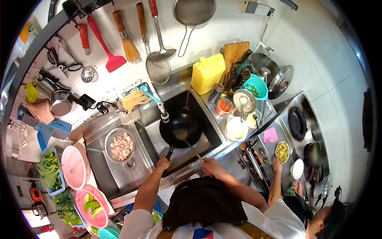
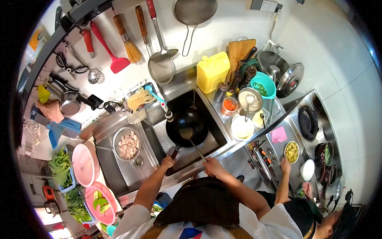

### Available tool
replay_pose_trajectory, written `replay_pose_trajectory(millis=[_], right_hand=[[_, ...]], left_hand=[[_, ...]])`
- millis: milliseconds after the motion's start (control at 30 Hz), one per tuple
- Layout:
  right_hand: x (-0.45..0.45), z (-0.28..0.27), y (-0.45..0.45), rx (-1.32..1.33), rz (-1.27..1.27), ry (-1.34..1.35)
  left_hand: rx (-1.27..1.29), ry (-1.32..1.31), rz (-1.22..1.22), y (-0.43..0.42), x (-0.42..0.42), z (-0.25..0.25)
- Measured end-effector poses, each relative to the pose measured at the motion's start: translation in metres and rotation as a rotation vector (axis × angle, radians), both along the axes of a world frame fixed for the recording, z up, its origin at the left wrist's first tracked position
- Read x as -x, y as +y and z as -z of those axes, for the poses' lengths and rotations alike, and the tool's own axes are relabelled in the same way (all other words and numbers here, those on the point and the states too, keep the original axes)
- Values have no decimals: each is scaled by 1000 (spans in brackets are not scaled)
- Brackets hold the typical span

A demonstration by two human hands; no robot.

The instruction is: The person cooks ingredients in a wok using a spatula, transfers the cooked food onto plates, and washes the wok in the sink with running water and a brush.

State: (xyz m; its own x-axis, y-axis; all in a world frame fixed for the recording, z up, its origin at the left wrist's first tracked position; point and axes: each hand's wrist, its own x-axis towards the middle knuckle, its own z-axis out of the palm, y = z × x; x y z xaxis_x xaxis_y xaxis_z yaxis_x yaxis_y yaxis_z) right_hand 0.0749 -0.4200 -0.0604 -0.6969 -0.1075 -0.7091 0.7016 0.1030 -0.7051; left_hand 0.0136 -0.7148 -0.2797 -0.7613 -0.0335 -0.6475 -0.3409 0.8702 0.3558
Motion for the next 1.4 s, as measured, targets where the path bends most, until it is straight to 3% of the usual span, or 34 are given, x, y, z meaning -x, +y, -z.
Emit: replay_pose_trajectory(millis=[100, 167, 233, 300, 367, 433, 500, 533, 567, 600, 633, 700, 800, 900, 933, 1033, 1067, 1133, 1167, 1267, 1367, 1400], right_hand=[[25, 17, 2, -27, -62, -3], [37, 34, 2, -46, -107, 20], [52, 58, 0, -51, -133, 71], [68, 76, -4, -120, -210, 55], [83, 87, -11, -87, -215, 27], [101, 112, -18, -29, -250, -7], [108, 126, -24, -3, -272, -82], [113, 124, -27, -7, -274, -135], [119, 121, -29, -13, -272, -182], [122, 120, -31, 6, -247, -202], [121, 119, -32, 21, -223, -226], [120, 122, -33, 46, -201, -266], [120, 128, -33, 80, -202, -301], [125, 117, -31, 122, -159, -358], [128, 113, -29, 141, -125, -397], [131, 103, -26, 197, -52, -445], [133, 100, -27, 196, -51, -444], [135, 95, -33, 200, -44, -442], [134, 93, -35, 204, -34, -444], [129, 86, -31, 285, 103, -540], [133, 85, -7, 379, 299, -664], [137, 89, 5, 409, 365, -703]], left_hand=[[-89, 375, 15, 9, 50, -79], [-441, 715, -70, 18, 94, -147], [-561, 891, -23, 31, 145, -198], [-521, 850, 181, 44, 185, -233], [-575, 842, 211, 62, 212, -235], [-683, 809, 107, 77, 219, -239], [-628, 836, 56, 73, 205, -237], [-655, 967, -56, 72, 190, -227], [-596, 846, -279, 61, 176, -190], [-803, 777, -545, 58, 161, -161], [-718, 686, -654, 47, 152, -114], [-736, 217, -1058, 56, 152, -87], [-1002, 18, -1293, 72, 176, -36], [-1071, 60, -1298, 75, 188, -23], [-967, 47, -1267, 66, 185, -4], [-714, 328, -927, 36, 140, 52], [-210, 92, -612, 35, 127, -10], [-42, 111, -395, 17, 65, 72], [-14, 47, -357, 13, 39, 95], [-247, -120, -522, 12, -31, 152], [-223, -242, -293, 12, -16, 71], [-332, -267, -303, 12, -14, 61]])
